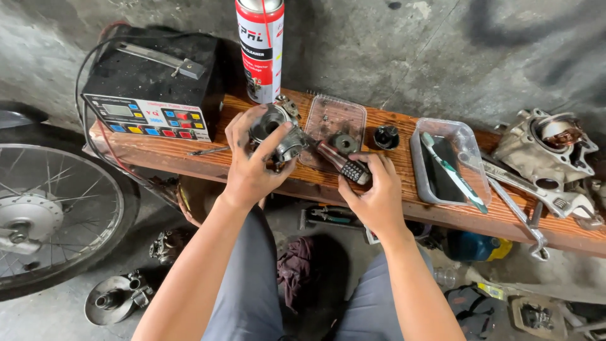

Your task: Disassembling and cleaning a motorcycle carburetor component on a workbench using a screwdriver and manual inspection.

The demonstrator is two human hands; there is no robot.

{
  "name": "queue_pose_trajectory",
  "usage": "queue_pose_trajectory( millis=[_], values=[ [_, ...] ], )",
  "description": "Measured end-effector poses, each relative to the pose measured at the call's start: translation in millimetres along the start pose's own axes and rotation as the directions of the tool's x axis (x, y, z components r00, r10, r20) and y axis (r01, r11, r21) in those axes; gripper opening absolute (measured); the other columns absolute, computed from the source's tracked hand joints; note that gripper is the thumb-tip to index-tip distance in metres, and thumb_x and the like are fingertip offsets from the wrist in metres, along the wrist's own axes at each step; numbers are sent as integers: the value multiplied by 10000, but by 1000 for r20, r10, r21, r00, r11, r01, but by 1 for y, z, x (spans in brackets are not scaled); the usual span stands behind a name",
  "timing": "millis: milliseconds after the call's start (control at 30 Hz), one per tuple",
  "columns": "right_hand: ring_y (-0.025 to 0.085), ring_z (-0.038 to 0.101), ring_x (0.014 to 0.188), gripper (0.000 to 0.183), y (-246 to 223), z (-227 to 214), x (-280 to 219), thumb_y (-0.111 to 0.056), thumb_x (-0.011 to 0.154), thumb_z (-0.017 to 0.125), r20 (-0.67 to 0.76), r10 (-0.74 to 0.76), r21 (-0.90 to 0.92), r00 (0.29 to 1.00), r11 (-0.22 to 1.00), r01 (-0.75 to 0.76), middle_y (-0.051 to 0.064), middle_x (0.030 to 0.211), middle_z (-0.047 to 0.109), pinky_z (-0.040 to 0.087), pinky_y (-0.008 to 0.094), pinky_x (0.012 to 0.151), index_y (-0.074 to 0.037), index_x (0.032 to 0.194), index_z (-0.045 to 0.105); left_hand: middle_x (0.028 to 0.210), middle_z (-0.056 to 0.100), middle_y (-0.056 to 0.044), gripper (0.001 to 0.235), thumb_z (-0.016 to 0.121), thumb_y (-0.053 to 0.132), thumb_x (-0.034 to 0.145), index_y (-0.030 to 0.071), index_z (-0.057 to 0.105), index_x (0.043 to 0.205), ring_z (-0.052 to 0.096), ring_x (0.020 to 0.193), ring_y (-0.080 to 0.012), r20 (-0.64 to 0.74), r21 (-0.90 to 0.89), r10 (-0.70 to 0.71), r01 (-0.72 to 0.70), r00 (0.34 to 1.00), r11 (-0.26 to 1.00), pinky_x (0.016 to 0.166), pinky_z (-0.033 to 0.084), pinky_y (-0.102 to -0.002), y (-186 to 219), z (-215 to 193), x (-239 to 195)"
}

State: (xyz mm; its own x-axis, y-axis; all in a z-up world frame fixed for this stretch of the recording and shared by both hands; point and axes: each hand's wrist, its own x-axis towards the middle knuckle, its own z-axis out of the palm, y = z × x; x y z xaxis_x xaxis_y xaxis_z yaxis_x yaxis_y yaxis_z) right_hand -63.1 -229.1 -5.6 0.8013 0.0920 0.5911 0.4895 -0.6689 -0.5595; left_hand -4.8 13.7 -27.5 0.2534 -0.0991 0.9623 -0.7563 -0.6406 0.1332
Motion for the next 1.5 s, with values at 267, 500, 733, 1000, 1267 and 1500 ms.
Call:
queue_pose_trajectory(
  millis=[267,500,733,1000,1267,1500],
  values=[
    [353,672,927,333,2,2,-1,-185,857,813,-24,-30,-8,999,1000,29,133,1008,651,579,464,778,-105,1149,676,1416,451,-218,737,970,96,724,183,659,1386,465,1241,-467,23,-36,-46,47,999,998,1031,426,-603,-4,2,-2],
    [342,644,949,330,17,-17,29,-152,961,731,-270,-103,-198,957,979,50,140,1115,573,579,429,770,-58,1253,610,1489,397,-260,703,969,280,818,166,614,1414,420,1287,-483,61,-39,-51,54,997,998,1066,382,-614,4,-1,3],
    [433,704,851,501,39,-16,58,-61,823,793,-198,71,-365,978,920,-140,236,1009,668,598,504,678,56,1260,576,1503,419,-267,427,783,236,963,176,661,1367,419,1317,-466,60,-52,8,-5,998,999,1070,361,-574,-5,2,-5],
    [417,728,966,453,52,-6,59,-22,817,767,-124,334,-379,934,854,-356,201,1036,729,633,463,788,-86,1248,643,1497,425,-256,621,841,188,942,99,506,1457,397,1284,-459,106,-142,-15,30,994,989,1071,357,-628,-1,-2,-1],
    [392,738,889,320,37,-12,58,-25,801,817,-215,158,-210,964,956,-203,158,948,709,627,423,717,-84,1089,691,1441,495,-280,753,881,151,887,-31,380,1418,490,1285,-495,107,-293,-53,82,993,953,1062,411,-621,2,2,9],
    [226,752,798,273,-17,-22,66,36,757,845,-302,119,130,946,988,-83,93,903,751,630,301,703,-76,944,680,1426,477,-289,832,908,146,868,-75,377,1469,483,1328,-500,78,-294,-97,116,992,949,1082,444,-591,11,9,20]
  ],
)
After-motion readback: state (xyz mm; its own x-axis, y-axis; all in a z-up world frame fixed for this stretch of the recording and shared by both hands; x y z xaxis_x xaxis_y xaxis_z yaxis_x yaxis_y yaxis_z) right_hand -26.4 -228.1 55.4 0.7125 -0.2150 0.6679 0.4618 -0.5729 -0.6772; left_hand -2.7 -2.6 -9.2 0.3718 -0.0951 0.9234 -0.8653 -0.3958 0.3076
